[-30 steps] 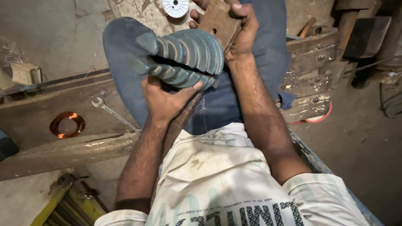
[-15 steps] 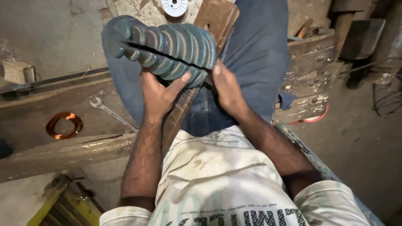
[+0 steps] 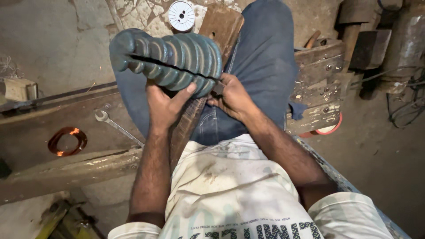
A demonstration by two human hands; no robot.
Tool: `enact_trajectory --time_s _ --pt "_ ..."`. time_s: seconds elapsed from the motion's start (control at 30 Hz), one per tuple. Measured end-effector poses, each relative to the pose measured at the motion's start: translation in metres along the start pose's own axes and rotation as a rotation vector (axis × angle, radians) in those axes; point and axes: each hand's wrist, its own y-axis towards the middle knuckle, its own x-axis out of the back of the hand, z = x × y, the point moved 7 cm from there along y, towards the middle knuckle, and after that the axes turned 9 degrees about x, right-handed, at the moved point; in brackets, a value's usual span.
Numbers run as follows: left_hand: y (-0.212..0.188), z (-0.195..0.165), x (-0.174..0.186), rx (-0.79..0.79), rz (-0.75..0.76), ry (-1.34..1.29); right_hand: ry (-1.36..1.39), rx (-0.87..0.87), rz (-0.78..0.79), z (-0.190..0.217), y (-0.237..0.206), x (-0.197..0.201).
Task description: The person sits on the floor and uses a wrench to loosen and remove a copper ring from a green electrical insulator. They then place a wooden block between the two halves of the insulator and tighten it with the wrench.
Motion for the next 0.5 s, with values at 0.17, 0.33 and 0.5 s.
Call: enact_trajectory --time_s 0.17,0.33,0.5 --pt "-0.002 0.002 0.000 0.025 -0.008 0.014 0.062 -0.073 -0.066 0.004 0.002 -0.007" --pt "-0.001 0.015 0.004 0.059 -0.014 -0.021 0.022 0.042 -0.053 0.014 0.000 -0.022" --pt "-0.002 0.020 0.009 -0.018 -0.048 0.020 0.013 -0.046 -0.108 0.004 0.000 -0.007"
